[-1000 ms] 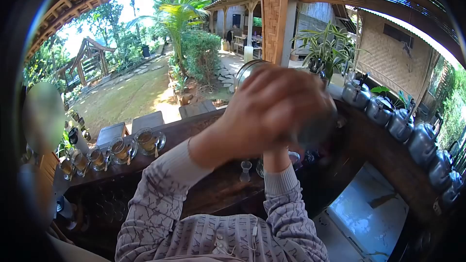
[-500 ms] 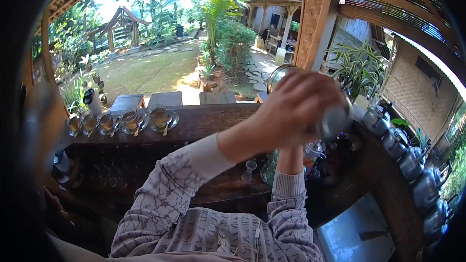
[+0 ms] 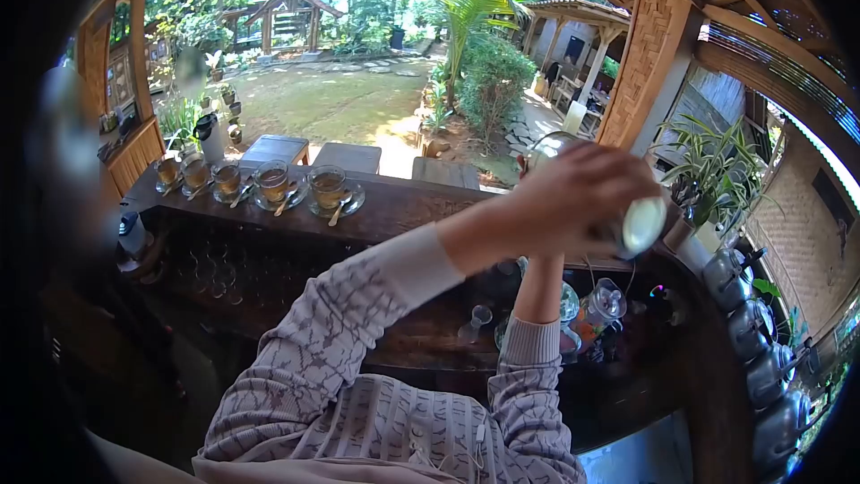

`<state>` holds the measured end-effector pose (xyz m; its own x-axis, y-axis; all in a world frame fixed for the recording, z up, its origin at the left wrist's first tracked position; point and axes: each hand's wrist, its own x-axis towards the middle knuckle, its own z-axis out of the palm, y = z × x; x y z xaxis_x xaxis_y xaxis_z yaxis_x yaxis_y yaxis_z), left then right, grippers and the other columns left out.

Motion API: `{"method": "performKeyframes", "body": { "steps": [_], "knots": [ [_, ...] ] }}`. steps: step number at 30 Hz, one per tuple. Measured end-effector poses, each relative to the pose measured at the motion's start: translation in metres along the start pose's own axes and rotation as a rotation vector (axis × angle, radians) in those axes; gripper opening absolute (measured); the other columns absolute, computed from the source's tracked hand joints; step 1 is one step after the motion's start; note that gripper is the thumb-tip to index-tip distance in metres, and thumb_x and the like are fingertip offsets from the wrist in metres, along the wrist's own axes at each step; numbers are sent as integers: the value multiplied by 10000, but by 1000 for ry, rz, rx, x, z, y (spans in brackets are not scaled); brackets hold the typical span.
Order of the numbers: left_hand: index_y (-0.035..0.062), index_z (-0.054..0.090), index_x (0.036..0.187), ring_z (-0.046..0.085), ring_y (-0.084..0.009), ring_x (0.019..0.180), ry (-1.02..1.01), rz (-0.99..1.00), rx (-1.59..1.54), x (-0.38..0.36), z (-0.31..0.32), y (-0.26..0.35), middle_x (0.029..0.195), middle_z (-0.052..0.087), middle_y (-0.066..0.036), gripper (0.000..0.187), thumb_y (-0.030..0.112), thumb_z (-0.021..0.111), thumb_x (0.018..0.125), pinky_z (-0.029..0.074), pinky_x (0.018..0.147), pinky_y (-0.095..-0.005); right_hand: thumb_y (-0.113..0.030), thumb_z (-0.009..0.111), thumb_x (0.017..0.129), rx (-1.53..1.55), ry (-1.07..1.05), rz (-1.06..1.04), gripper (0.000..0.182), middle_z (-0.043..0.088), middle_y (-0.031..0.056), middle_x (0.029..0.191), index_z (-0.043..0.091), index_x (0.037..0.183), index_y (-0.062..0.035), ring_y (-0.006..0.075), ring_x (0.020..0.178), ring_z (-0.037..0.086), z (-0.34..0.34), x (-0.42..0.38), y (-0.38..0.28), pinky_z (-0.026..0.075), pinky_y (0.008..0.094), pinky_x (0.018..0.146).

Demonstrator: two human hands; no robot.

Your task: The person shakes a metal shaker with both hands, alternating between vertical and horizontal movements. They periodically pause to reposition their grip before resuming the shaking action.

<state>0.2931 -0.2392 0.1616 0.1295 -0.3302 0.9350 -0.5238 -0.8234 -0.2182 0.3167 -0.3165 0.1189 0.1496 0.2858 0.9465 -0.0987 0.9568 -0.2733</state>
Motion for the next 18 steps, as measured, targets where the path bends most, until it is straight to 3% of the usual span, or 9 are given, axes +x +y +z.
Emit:
{"method": "performKeyframes", "body": {
  "steps": [3, 5, 6, 9, 10, 11, 13, 14, 18],
  "knots": [
    [204, 541, 1153, 526, -243, 1082, 55, -19, 15, 2, -29, 5, 1140, 550, -42, 596, 363, 746, 616, 393, 958, -426, -422, 552, 858, -47, -120, -77, 670, 398, 118, 1352, 297, 1384, -96, 240, 1271, 381, 13, 15, 13, 331, 386, 1042],
    [184, 584, 1081, 561, -220, 1026, 156, 296, 143, 5, -58, 51, 1104, 570, -59, 365, 295, 657, 741, 438, 913, -420, -422, 554, 858, -71, -182, -121, 663, 409, 116, 1343, 310, 1377, -90, 235, 1264, 391, 20, 22, 25, 341, 383, 1034],
    [184, 584, 1081, 561, -220, 1026, 140, 290, 185, 4, -72, 63, 1104, 570, -59, 365, 295, 657, 741, 438, 913, -420, -422, 554, 859, -60, -221, -146, 659, 414, 115, 1338, 316, 1374, -87, 233, 1261, 396, 25, 31, 39, 346, 381, 1031],
    [183, 636, 908, 599, -254, 914, 243, 320, -2, -3, -93, 103, 1031, 585, -50, 182, 125, 492, 813, 504, 747, -434, -422, 556, 859, -58, -295, -176, 653, 425, 114, 1329, 328, 1367, -80, 229, 1254, 406, 47, 35, 55, 356, 378, 1024],
    [198, 626, 957, 580, -263, 946, 339, 350, 130, -4, -82, 77, 1035, 575, -36, 202, 131, 518, 800, 476, 800, -436, -417, 562, 856, -40, -291, -136, 656, 429, 116, 1324, 326, 1366, -79, 231, 1248, 411, 53, 35, 61, 361, 380, 1019],
    [206, 603, 1031, 547, -249, 994, 167, 293, 207, -11, -95, 48, 1043, 564, -25, 251, 164, 572, 785, 432, 875, -431, -411, 569, 852, -24, -287, -97, 659, 433, 118, 1319, 325, 1365, -78, 233, 1242, 416, 60, 33, 66, 366, 381, 1014],
    [191, 559, 1107, 501, -267, 1096, 55, -147, 157, -40, -91, 0, 1087, 563, -28, 511, 221, 751, 633, 395, 922, -439, -401, 582, 845, 16, -263, -20, 666, 441, 121, 1310, 322, 1364, -75, 237, 1231, 427, 72, 26, 75, 377, 383, 1005],
    [154, 552, 1126, 515, -279, 1099, 120, -224, 116, -60, -97, -17, 1123, 563, -37, 580, 240, 789, 604, 392, 930, -441, -395, 589, 842, 38, -252, 13, 669, 446, 123, 1305, 321, 1364, -74, 239, 1225, 432, 78, 23, 81, 382, 385, 1000],
    [180, 529, 1156, 567, -266, 1020, 162, -111, 254, -80, -154, 44, 1080, 587, -25, 566, 237, 767, 647, 402, 920, -433, -374, 616, 828, 119, -206, 122, 685, 462, 130, 1286, 315, 1362, -68, 248, 1201, 453, 86, 23, 113, 403, 390, 982]
  ]
}}
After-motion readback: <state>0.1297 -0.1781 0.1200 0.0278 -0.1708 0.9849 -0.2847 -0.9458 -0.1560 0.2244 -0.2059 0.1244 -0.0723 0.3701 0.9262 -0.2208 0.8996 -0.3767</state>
